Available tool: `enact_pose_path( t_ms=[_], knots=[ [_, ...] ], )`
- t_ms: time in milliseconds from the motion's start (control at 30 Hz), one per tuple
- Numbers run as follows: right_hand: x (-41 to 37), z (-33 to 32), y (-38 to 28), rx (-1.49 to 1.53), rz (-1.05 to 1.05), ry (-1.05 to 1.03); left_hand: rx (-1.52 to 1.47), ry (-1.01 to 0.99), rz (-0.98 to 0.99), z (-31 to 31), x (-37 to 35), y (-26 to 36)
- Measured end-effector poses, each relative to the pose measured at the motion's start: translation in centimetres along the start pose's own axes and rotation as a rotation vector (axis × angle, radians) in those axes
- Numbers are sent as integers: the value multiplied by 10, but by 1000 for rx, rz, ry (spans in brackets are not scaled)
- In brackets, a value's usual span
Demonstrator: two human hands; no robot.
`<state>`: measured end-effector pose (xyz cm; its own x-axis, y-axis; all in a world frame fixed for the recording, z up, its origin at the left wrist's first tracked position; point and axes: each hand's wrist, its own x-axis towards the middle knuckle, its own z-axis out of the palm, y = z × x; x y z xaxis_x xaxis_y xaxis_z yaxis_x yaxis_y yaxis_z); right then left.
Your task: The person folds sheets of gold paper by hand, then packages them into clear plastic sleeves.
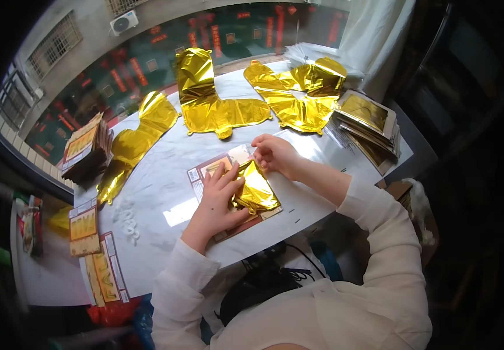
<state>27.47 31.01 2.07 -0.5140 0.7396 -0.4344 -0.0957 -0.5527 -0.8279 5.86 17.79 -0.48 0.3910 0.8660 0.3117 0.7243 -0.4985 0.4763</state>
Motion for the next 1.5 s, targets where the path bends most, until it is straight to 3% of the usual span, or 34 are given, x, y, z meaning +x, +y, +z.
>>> enact_pose_path(
  t_ms=[100,133,200,233,267,367,500,600,667,733,800,1133,1333,1500],
  knots=[
    [2,-11,0,-384,-291,-74,-35,29,-11,1,0,1],
    [0,-14,7,-384,-287,-76,-29,30,-22,1,-1,1],
    [-23,-3,13,-1056,-734,-86,-27,28,-37,3,-1,1],
    [-19,-12,19,-1276,-839,-248,-29,50,-23,4,0,-1],
    [-22,-10,22,-1275,-834,-250,-31,73,-8,5,1,-1],
    [-32,3,39,-1651,-889,-308,-55,45,-24,4,1,-1],
    [-32,3,51,-1668,-899,-253,-60,22,-50,2,-1,2],
    [-33,3,51,-1667,-929,-223,-147,113,-48,-8,1,16],
    [-34,4,51,-1698,-927,-221,113,158,-95,-17,-2,36],
    [-33,3,51,-1692,-928,-222,205,120,-165,-10,-18,48],
    [-32,3,51,-1681,-925,-232,226,129,-401,5,-34,59],
    [-32,2,51,-1673,-963,-225,418,-34,-507,14,-65,87],
    [-30,2,54,-1645,-986,-201,332,-251,-671,-29,-122,125],
    [-31,3,54,-1629,-994,-205,280,-237,-835,-52,-172,116]
  ],
)
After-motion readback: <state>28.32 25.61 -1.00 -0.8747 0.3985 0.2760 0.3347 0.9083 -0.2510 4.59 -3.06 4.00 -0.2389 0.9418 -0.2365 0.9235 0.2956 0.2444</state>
